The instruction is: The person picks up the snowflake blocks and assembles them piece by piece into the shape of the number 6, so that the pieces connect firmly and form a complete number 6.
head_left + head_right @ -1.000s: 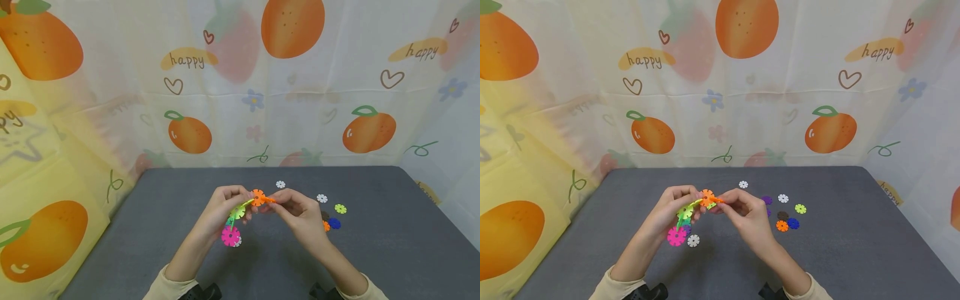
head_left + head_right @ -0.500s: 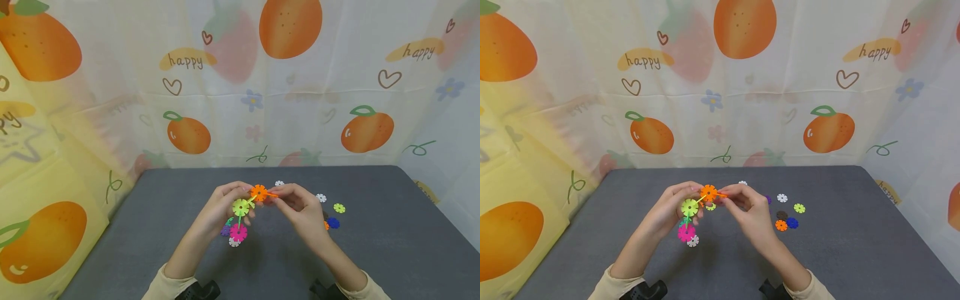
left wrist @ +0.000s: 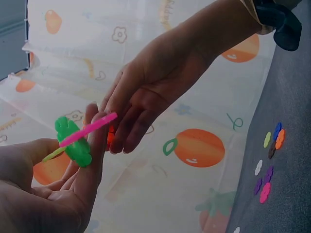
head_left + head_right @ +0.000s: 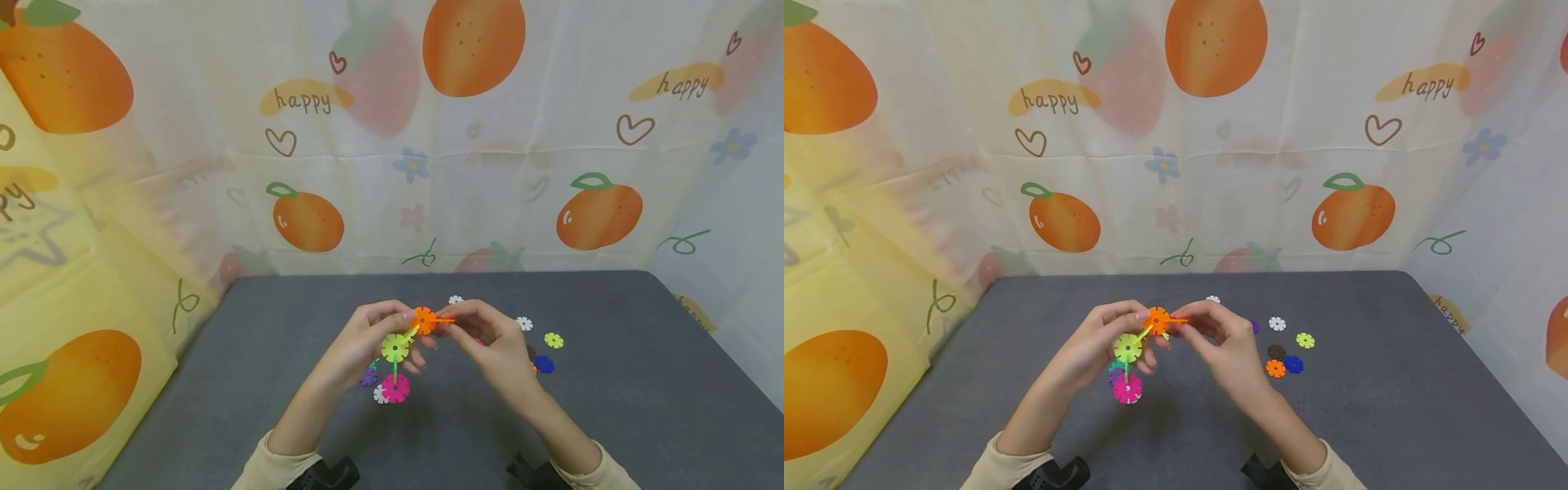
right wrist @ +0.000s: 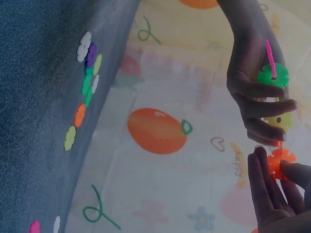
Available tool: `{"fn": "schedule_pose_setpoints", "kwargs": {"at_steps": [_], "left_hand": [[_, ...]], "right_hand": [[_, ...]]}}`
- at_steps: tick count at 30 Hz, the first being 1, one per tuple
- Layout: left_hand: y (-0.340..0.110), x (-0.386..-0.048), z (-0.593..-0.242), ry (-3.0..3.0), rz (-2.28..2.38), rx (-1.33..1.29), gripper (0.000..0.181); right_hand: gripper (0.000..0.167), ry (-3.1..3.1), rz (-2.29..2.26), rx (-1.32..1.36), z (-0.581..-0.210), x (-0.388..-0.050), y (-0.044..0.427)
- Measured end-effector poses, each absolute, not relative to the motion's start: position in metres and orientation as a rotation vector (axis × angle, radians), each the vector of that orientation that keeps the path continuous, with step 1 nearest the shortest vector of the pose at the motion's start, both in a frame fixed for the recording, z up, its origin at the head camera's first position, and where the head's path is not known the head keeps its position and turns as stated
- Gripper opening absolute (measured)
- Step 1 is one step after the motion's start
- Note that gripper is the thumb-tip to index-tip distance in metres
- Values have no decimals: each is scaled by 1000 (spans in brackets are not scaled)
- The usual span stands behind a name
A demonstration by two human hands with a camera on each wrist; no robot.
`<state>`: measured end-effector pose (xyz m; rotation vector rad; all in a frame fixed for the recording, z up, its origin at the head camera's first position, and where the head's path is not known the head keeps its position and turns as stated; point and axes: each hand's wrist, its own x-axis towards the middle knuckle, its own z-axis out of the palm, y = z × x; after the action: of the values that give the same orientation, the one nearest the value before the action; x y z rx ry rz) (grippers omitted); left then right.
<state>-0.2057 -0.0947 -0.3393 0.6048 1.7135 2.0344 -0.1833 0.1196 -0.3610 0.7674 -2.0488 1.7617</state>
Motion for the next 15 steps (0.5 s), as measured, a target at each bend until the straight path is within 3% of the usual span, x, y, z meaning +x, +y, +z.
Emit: {"fn": "schedule_pose_setpoints", "kwargs": {"at_steps": [15], "left_hand": [[-95, -207, -341, 1867, 2018, 603, 25]], "right_hand": [[16, -2038, 1753, 868, -361, -183, 121]]}}
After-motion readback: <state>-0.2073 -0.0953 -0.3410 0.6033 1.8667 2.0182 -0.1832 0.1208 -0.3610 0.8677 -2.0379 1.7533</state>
